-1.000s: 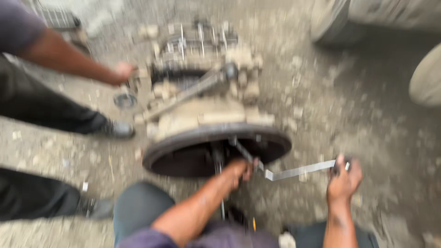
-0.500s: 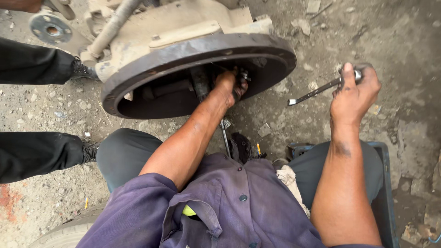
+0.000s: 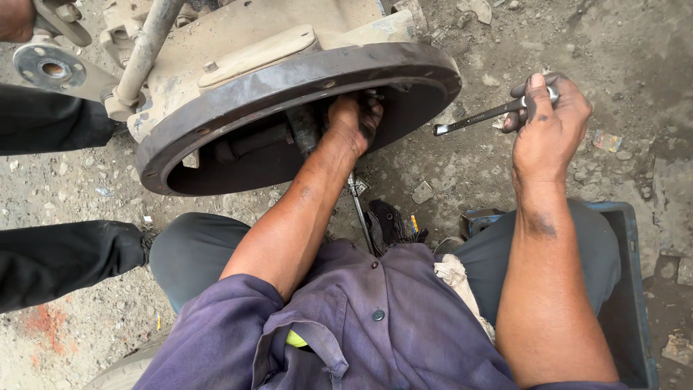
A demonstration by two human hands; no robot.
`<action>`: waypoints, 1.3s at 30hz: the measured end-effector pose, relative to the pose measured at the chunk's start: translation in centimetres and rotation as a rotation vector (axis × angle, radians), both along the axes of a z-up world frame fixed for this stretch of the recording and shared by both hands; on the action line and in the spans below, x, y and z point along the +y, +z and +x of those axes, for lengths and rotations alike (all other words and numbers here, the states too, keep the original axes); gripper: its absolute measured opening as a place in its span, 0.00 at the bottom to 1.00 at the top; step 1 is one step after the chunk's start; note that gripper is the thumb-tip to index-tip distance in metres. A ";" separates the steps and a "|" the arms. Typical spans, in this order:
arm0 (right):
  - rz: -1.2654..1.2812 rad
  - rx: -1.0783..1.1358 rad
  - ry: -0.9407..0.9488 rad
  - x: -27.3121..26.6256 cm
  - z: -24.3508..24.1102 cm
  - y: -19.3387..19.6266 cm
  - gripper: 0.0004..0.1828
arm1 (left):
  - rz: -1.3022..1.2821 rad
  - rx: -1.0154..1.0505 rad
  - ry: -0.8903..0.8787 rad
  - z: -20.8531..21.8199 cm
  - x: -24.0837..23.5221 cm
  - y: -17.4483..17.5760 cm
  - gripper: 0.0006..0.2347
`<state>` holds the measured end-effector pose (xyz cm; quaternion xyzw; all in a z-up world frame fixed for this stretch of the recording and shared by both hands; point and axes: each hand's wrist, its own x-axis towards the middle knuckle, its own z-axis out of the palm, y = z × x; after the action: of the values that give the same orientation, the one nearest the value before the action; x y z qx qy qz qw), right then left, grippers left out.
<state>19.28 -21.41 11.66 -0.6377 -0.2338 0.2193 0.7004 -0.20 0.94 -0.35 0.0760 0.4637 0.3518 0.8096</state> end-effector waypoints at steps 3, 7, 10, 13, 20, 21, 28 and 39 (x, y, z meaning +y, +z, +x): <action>0.016 0.025 0.002 0.0 -0.3 0.2 0.09 | -0.005 -0.087 0.084 -0.1 0.3 0.7 0.09; 0.028 0.032 0.012 0.2 -0.5 0.4 0.11 | -0.055 -0.163 0.153 -0.2 0.1 1.6 0.10; 0.021 0.029 0.024 0.1 -0.5 0.5 0.11 | -0.085 -0.121 0.133 -0.1 -0.4 2.1 0.11; 0.027 0.021 0.023 0.0 -0.6 0.5 0.11 | -0.128 -0.099 0.167 0.1 -0.1 2.4 0.13; 0.036 0.024 0.035 0.0 -0.6 0.4 0.11 | -0.082 -0.061 0.163 0.3 0.6 1.4 0.12; 0.037 0.024 0.035 0.1 -0.7 0.4 0.12 | -0.064 -0.080 0.147 0.4 0.5 1.3 0.12; 0.036 0.022 0.024 0.3 -0.8 0.4 0.11 | -0.065 -0.057 0.134 0.8 0.1 2.0 0.12; 0.043 0.016 0.047 0.3 -1.1 0.5 0.11 | -0.007 -0.121 0.156 1.1 1.1 1.2 0.12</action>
<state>18.19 -21.07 12.20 -0.6149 -0.2480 0.2356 0.7105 0.89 2.08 0.89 0.0156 0.4194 0.4160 0.8067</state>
